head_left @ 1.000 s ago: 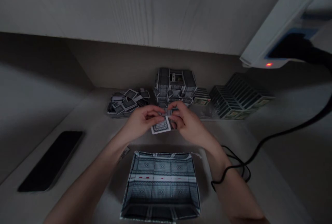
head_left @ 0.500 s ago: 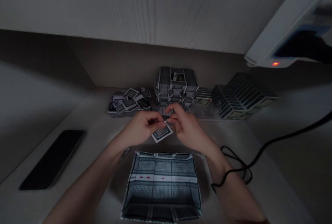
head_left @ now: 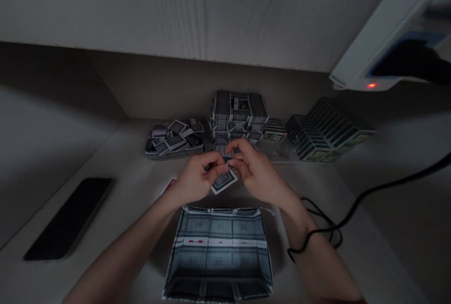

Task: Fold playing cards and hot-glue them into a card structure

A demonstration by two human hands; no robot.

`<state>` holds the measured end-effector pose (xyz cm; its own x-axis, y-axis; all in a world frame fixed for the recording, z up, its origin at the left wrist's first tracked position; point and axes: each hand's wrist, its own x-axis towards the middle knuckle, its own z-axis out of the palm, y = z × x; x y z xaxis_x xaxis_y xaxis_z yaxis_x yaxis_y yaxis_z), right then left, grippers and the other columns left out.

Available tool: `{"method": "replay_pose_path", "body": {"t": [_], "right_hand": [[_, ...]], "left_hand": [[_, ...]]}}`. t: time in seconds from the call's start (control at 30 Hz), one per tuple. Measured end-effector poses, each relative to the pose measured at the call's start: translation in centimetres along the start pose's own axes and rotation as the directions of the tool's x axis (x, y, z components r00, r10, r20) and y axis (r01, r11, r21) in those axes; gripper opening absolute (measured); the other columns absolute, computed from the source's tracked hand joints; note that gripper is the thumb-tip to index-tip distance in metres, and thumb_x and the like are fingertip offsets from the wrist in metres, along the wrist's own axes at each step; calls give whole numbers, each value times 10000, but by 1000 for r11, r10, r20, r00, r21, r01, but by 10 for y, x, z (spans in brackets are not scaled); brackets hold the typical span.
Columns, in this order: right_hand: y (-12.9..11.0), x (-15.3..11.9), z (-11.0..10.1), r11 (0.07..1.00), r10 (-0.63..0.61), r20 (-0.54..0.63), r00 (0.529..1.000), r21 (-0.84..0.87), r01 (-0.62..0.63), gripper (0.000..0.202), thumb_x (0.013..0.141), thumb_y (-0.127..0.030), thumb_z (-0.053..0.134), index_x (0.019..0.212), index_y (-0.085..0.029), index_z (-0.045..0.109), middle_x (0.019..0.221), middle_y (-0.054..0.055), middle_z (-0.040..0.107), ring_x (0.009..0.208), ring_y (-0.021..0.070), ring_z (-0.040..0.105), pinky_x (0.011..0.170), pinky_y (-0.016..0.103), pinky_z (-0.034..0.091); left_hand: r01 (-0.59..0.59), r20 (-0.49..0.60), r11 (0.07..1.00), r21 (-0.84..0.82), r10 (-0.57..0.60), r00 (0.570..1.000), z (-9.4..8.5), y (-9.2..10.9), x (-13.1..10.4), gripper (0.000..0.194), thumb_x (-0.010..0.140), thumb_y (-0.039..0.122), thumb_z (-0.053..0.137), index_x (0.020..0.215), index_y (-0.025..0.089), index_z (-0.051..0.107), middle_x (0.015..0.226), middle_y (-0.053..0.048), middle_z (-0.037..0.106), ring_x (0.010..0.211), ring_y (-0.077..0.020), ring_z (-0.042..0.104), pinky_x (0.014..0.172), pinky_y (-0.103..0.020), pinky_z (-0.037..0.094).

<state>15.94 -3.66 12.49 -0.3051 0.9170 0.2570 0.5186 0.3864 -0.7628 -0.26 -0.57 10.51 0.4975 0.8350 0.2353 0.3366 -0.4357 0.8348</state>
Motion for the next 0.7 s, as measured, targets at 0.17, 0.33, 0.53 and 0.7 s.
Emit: {"method": "replay_pose_path", "body": {"t": [0.17, 0.33, 0.53, 0.7], "right_hand": [[0, 0, -1, 1000, -6, 3, 1000, 9, 6, 278, 769, -64, 380, 991, -228, 416, 654, -46, 522, 624, 114, 527, 596, 216, 357], [-1, 2, 0, 1000, -2, -21, 1000, -17, 1, 197, 841, -173, 389, 1027, -231, 419, 653, -36, 531, 630, 124, 532, 600, 235, 373], [4, 1, -17, 999, 31, -168, 985, -7, -32, 237, 838, -331, 470, 1052, -236, 431, 670, -28, 565, 604, 125, 548, 547, 229, 392], [8, -1, -26, 991, 7, -215, 976, -127, -35, 140, 833, -322, 490, 909, -214, 538, 662, -15, 592, 615, 123, 566, 549, 224, 399]], "left_hand": [[-11, -11, 1000, 6, 12, 1000, 2, 0, -1, 220, 790, 266, 486, 603, 148, 480, 567, 44, 447, 566, -83, 402, 533, -194, 317], [-38, -51, 993, 112, 44, 998, -4, 1, 2, 220, 791, 271, 478, 603, 156, 477, 556, 45, 441, 549, -84, 399, 518, -199, 310], [210, -494, 914, 348, -12, 870, -55, -27, 12, 195, 787, 338, 495, 746, 161, 565, 567, 41, 468, 524, -82, 415, 490, -193, 296], [468, -662, 790, 396, -107, 742, -94, -65, 15, 309, 792, 392, 479, 887, 137, 626, 601, 21, 495, 530, -88, 435, 476, -187, 271]]}}
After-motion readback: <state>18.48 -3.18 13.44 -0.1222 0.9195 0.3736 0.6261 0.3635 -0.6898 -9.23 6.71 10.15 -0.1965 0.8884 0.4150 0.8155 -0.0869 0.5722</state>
